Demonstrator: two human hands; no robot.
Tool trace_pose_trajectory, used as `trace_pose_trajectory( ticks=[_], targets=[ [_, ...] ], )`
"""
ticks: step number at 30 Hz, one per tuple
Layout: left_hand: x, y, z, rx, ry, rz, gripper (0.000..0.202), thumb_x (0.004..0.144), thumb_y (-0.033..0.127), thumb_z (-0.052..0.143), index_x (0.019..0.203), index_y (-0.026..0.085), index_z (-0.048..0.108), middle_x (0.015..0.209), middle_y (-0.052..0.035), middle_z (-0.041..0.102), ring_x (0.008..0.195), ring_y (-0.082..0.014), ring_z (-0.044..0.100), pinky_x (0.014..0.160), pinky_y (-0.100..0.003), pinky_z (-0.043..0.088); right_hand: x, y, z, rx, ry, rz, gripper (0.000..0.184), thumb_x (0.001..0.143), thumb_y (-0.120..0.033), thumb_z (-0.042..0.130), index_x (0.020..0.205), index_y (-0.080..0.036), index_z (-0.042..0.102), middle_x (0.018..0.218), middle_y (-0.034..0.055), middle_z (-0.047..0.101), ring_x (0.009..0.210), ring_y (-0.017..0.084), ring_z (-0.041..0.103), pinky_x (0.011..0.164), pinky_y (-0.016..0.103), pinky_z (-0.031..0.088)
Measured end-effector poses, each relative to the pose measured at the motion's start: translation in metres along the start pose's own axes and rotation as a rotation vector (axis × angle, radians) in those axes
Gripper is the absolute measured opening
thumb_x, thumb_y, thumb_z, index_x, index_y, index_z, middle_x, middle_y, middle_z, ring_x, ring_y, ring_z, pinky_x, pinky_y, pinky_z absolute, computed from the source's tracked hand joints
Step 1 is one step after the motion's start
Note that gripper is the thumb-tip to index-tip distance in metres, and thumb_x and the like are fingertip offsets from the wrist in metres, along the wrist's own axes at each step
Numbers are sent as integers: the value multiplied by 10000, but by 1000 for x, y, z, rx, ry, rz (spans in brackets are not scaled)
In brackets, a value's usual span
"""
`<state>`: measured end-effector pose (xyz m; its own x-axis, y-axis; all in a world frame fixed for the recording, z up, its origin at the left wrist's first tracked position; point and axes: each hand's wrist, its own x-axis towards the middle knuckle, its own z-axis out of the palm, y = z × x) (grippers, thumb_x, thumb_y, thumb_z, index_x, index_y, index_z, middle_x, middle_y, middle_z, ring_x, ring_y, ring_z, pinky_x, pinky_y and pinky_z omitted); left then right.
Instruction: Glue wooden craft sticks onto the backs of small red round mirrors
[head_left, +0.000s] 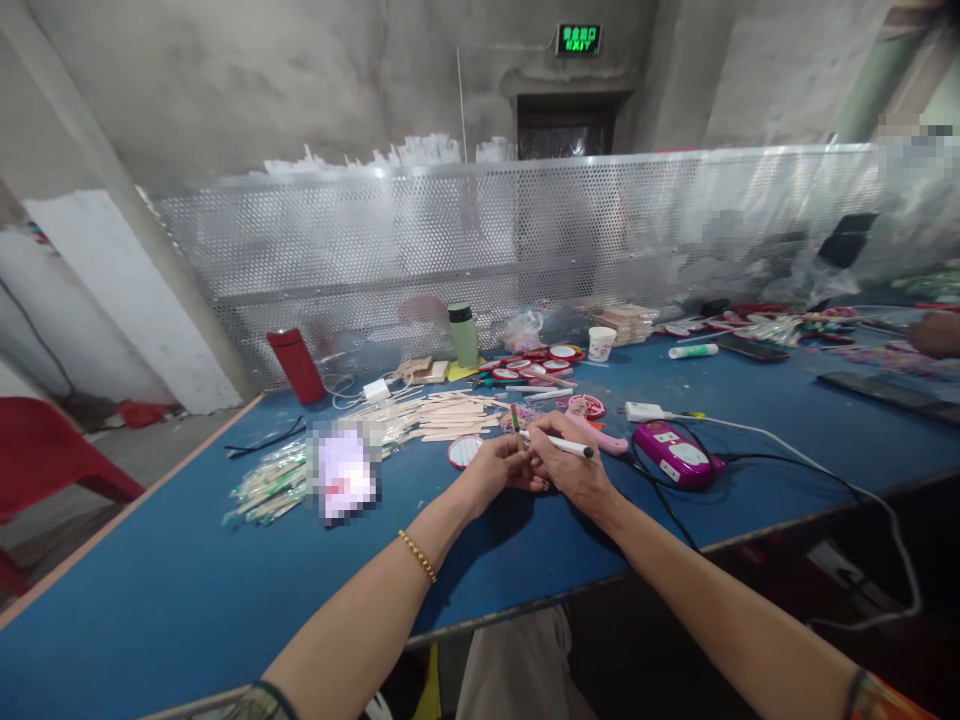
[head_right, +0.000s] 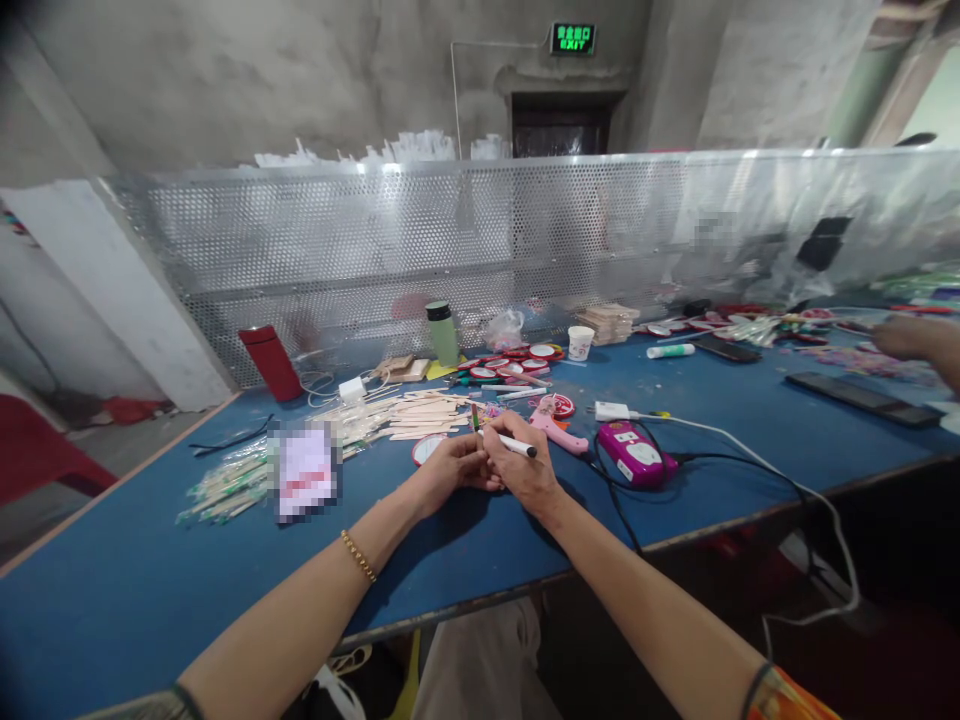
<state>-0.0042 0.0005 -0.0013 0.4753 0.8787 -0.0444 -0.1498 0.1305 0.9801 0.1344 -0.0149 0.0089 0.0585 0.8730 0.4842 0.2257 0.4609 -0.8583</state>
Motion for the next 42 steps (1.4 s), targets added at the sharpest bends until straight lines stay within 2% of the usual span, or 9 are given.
trace_pose_trajectory(
  ticks=[9,20,29,36,42],
  targets=[
    [0,2,1,-8,1,-5,449,645,464,830,719,134,536,632,-22,639,591,-132,658,671,-304,587,1,-1,0,-38,9,-43,248,816,-421,556,698,-203,575,599,-12,593,467,122,561,414,219,463],
    [0,0,0,0,-4,10,516,585,518,845,735,132,536,643,-15,621,598,-139,656,678,-317,588,0,0,1,10,-14,4,250,821,-430,559,722,-201,570,574,-25,581,425,114,544,382,213,449],
    [-2,4,1,-1,-20,6,448,648,468,824,727,132,540,655,-28,634,609,-144,658,688,-324,584,-1,-2,0,-7,49,-14,241,808,-415,579,682,-210,557,551,-19,591,434,123,555,409,222,462],
    [-1,3,0,3,-7,-10,443,653,466,821,721,137,532,608,-8,614,594,-143,659,692,-328,588,-1,-3,0,9,1,37,227,805,-415,576,702,-212,566,555,-25,587,422,130,564,385,227,459],
    [-2,3,1,-4,-8,-5,479,616,480,840,713,135,521,608,-11,617,584,-142,655,692,-340,587,-1,-7,0,-3,-4,-2,227,804,-407,560,693,-210,559,558,-23,580,425,129,560,390,230,460]
  ],
)
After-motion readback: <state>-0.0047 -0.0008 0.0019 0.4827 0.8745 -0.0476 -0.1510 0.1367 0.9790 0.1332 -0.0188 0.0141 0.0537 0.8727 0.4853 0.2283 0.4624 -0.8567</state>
